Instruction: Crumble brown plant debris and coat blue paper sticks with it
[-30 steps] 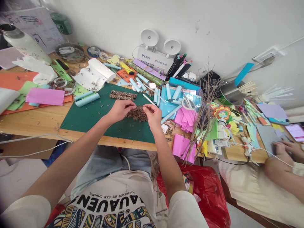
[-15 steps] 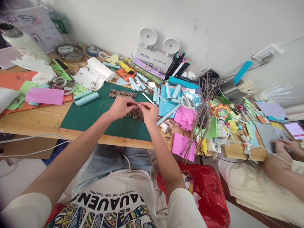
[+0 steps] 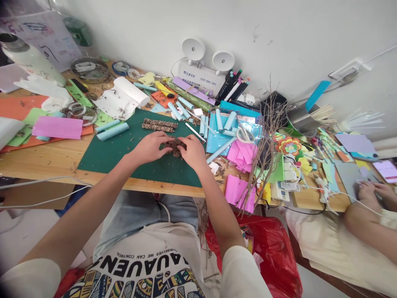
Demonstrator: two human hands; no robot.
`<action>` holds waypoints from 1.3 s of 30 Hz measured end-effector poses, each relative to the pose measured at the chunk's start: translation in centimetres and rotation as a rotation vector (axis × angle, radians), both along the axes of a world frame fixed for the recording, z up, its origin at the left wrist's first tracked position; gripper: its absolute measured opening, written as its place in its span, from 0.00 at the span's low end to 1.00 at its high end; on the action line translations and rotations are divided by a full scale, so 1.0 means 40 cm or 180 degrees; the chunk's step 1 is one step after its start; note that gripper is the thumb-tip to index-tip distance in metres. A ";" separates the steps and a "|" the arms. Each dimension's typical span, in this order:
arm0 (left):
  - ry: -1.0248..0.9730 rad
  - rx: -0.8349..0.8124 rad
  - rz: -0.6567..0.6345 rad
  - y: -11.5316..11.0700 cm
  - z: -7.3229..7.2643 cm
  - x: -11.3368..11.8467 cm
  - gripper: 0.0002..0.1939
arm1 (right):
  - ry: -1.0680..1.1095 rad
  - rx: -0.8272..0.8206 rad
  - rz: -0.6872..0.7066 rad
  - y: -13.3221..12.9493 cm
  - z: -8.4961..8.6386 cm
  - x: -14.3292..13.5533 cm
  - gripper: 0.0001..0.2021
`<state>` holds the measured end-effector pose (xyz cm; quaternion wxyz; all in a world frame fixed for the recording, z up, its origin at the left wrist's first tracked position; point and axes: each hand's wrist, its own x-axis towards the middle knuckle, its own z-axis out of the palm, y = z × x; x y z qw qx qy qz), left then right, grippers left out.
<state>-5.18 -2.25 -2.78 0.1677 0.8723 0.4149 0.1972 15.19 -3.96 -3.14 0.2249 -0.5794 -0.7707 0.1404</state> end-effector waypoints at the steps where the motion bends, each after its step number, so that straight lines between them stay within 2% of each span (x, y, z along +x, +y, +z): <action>1: 0.0079 -0.0019 0.0023 -0.005 0.001 -0.003 0.20 | -0.0129 -0.0036 0.0093 0.003 -0.003 -0.004 0.18; 5: 0.0260 -0.0181 -0.0022 -0.014 -0.004 -0.009 0.15 | -0.0058 -0.0028 0.0150 0.012 -0.012 -0.007 0.14; 10: -0.0458 -0.0229 0.0145 -0.006 -0.007 -0.011 0.14 | 0.0760 0.0177 -0.0080 0.004 0.009 0.017 0.13; 14: -0.0919 -0.0348 0.0243 0.003 -0.003 0.006 0.13 | 0.1101 -0.0022 0.0173 -0.013 0.031 0.014 0.17; 17: -0.1100 -0.0543 0.0338 0.004 -0.004 0.032 0.11 | 0.1604 -0.0221 0.0300 -0.020 0.024 -0.009 0.19; 20: -0.1296 -0.0754 0.0498 0.004 -0.010 0.052 0.09 | 0.2051 -0.0096 -0.0038 -0.017 0.002 -0.031 0.11; 23: -0.1416 -0.0920 0.0504 0.006 -0.019 0.054 0.08 | 0.2215 -0.0054 -0.0385 -0.010 -0.015 -0.033 0.06; 26: -0.1239 -0.0839 0.0444 0.010 -0.030 0.037 0.09 | 0.2200 -0.0087 -0.0519 -0.010 -0.014 -0.016 0.05; 29: -0.1042 -0.0592 0.0392 0.007 -0.038 0.014 0.14 | 0.2048 -0.0067 -0.0399 -0.020 -0.002 0.002 0.07; 31: -0.0862 -0.0398 0.0279 -0.002 -0.039 0.003 0.15 | 0.1652 -0.0029 -0.0191 -0.028 0.003 0.005 0.10; 35: -0.0223 -0.0116 0.0191 -0.028 -0.034 0.006 0.18 | 0.0438 0.0033 0.0156 -0.040 -0.010 -0.009 0.14; 37: 0.0111 -0.0076 0.0168 -0.035 -0.034 0.015 0.16 | 0.0167 0.0000 0.0237 -0.041 -0.020 -0.016 0.14; 39: 0.0299 -0.0099 0.0129 -0.034 -0.035 0.022 0.11 | 0.0298 0.0005 0.0175 -0.039 -0.024 -0.016 0.15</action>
